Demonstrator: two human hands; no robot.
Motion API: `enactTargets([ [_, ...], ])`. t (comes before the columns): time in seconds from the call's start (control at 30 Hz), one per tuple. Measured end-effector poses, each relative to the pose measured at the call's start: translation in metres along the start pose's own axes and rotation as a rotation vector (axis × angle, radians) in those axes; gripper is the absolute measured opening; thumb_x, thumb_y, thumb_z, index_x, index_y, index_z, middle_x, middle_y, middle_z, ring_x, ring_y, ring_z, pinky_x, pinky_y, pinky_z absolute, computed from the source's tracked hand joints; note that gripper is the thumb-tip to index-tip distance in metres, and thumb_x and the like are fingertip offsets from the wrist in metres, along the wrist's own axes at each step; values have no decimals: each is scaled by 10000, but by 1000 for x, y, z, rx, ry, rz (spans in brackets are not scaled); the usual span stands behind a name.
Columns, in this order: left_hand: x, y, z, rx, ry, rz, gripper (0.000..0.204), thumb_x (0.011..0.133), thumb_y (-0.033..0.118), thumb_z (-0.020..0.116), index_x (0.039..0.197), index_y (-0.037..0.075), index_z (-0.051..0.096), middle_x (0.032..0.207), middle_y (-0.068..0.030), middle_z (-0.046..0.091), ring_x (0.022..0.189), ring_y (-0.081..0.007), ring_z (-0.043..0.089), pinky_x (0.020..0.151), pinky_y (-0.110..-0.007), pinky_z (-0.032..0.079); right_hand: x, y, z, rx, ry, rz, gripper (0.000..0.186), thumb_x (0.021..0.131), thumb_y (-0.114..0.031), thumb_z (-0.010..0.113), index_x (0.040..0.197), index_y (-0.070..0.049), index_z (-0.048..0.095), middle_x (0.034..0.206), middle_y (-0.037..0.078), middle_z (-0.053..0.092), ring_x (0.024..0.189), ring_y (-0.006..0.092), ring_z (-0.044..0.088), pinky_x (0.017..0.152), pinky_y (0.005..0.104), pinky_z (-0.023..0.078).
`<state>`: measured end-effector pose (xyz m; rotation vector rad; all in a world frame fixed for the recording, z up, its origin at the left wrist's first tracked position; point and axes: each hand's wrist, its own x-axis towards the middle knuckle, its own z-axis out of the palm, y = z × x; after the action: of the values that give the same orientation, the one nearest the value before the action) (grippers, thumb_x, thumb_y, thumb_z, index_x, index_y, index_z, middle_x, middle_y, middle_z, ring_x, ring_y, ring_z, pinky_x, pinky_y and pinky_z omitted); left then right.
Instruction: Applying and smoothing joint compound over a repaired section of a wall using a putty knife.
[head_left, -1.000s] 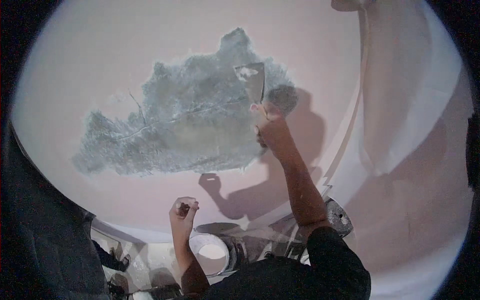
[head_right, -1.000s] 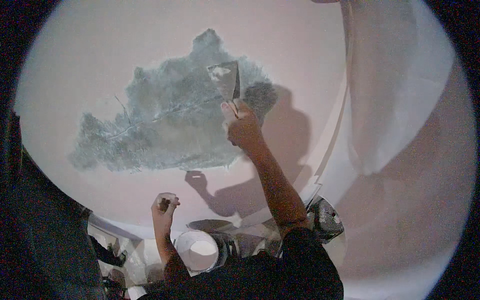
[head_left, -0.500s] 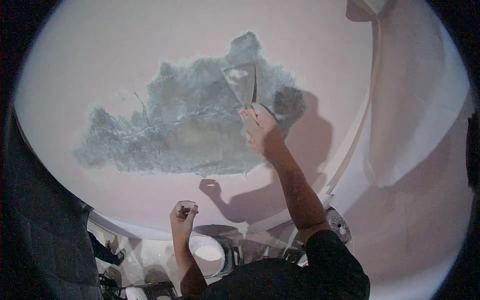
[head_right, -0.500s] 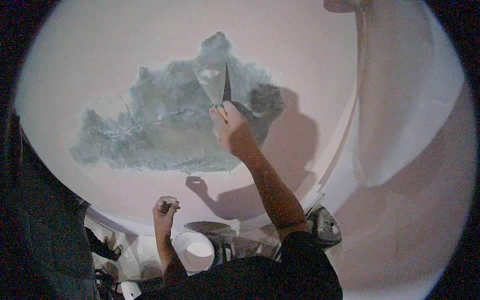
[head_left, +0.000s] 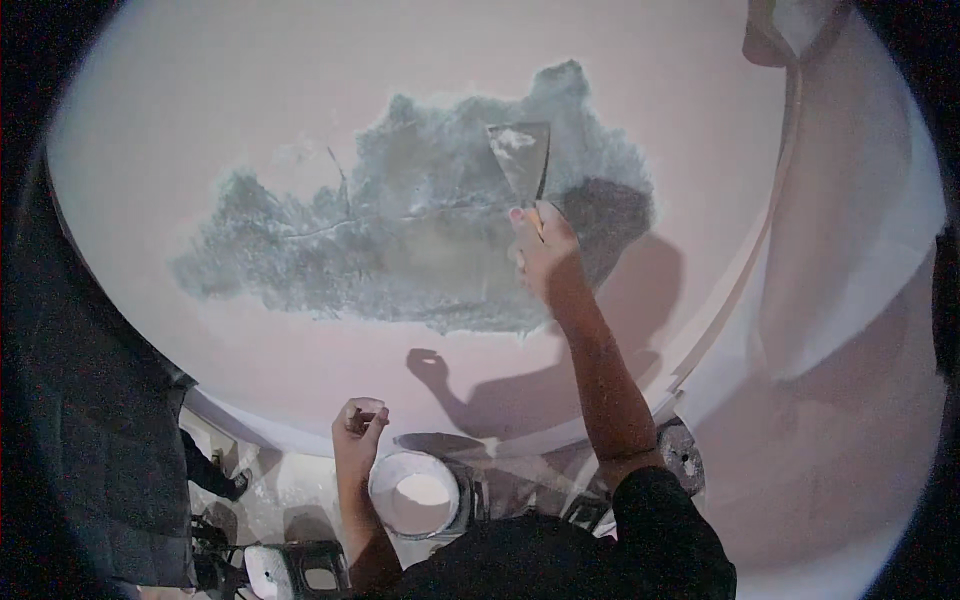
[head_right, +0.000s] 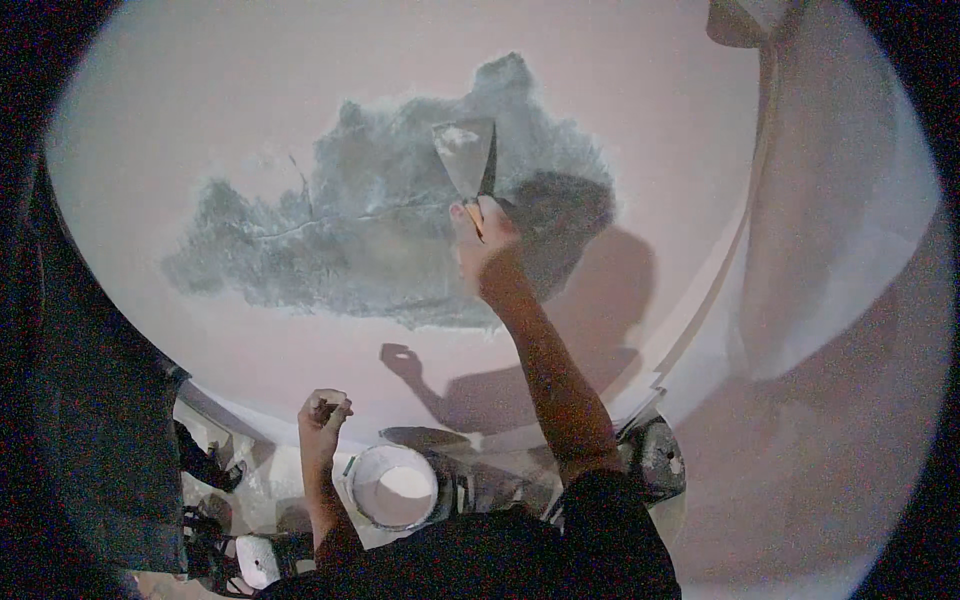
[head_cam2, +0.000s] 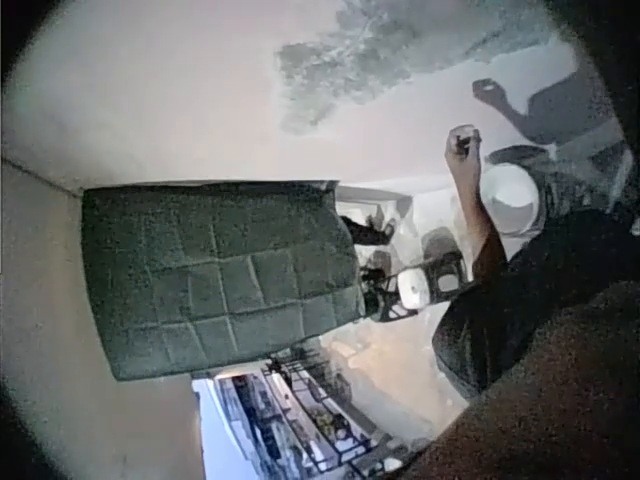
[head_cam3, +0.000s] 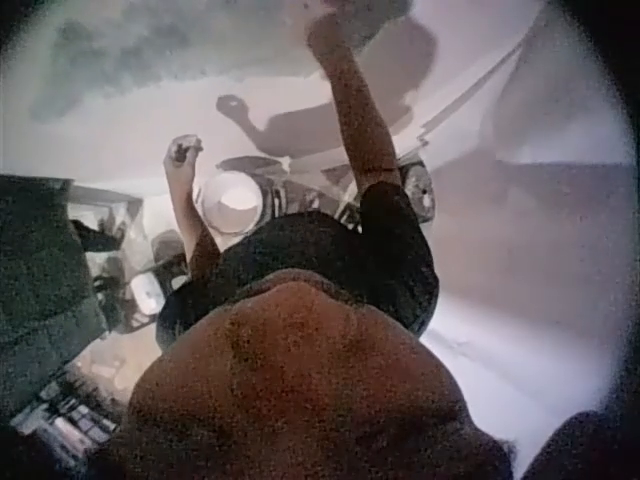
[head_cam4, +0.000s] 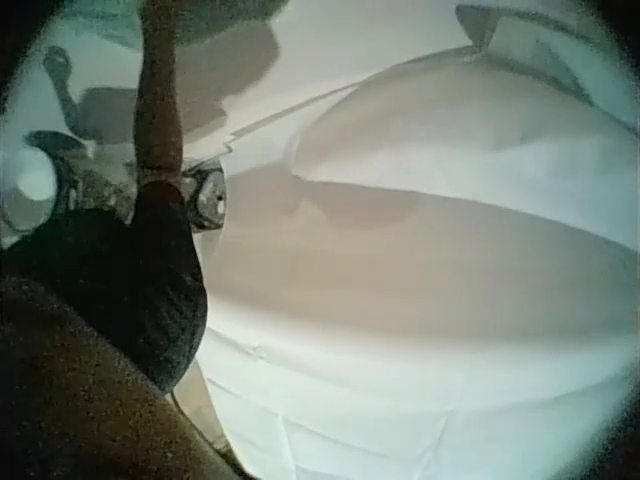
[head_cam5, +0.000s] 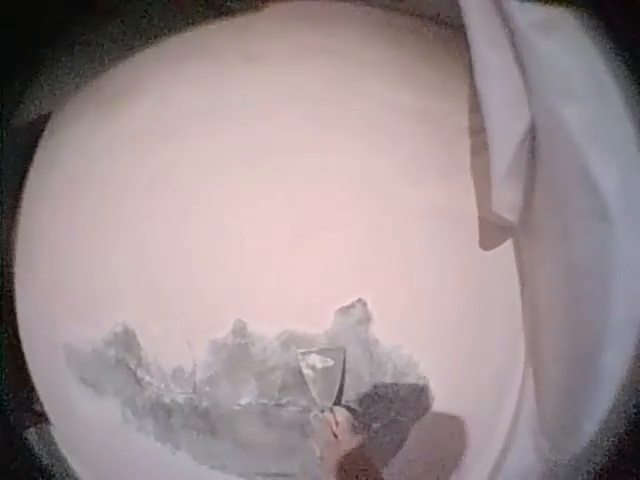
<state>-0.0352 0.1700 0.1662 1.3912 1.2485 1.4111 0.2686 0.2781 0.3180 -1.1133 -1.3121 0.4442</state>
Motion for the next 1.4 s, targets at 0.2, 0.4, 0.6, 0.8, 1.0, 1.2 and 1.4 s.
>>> enactTargets([
  [0.2, -15, 9, -17, -71, -28, 42, 83, 860, -18, 635, 931, 12, 603, 844, -38, 620, 776, -114, 592, 705, -252, 483, -8, 7, 8, -192, 23, -438, 240, 916, -221, 595, 1034, -12, 587, 828, 208, 592, 756, 350, 606, 717, 406, 483],
  [0.4, -26, 10, -54, -33, -18, 99, 52, 877, -16, 611, 915, 17, 598, 853, -42, 612, 788, -114, 578, 716, -262, 481, -19, 8, 25, -221, -106, -509, 270, 926, -271, 570, 1025, -21, 588, 757, 140, 583, 648, 296, 578, 635, 388, 498],
  [0.6, -37, 7, -95, -15, 37, -18, 45, 889, 2, 606, 929, 19, 596, 885, -51, 611, 813, -126, 584, 743, -272, 490, -25, -33, 40, 386, -256, 341, 229, 957, -323, 560, 941, -94, 566, 581, -46, 420, 435, 50, 352, 369, 242, 280],
  [0.8, -48, -16, -137, -17, 53, -47, 105, 865, -14, 638, 959, 14, 601, 865, -36, 607, 804, -118, 583, 741, -269, 501, -31, -27, 60, 243, -249, 345, 294, 955, -364, 552, 896, -76, 558, 577, -50, 383, 436, 51, 322, 375, 244, 235],
  [1.0, -49, -21, -165, -37, 23, -60, 100, 864, -4, 646, 955, 19, 609, 848, -24, 605, 795, -108, 579, 736, -266, 498, -28, -29, 79, 82, -186, 214, 358, 943, -416, 548, 822, -80, 565, 594, -41, 383, 459, 60, 331, 389, 254, 254],
  [1.2, -41, -27, -197, -63, -36, -26, 86, 861, -11, 640, 936, 13, 605, 843, -29, 609, 754, -114, 578, 698, -245, 479, -36, -58, 106, 275, -125, 337, 383, 945, -439, 527, 865, -73, 607, 607, -6, 473, 476, 130, 441, 424, 308, 349],
  [1.4, -36, -19, -206, -59, -88, -4, 78, 858, -12, 636, 924, 10, 601, 826, -31, 602, 749, -118, 576, 720, -256, 467, -38, -69, 111, 323, -156, 325, 332, 955, -414, 498, 878, -97, 558, 593, -50, 363, 442, 85, 287, 414, 269, 223],
])
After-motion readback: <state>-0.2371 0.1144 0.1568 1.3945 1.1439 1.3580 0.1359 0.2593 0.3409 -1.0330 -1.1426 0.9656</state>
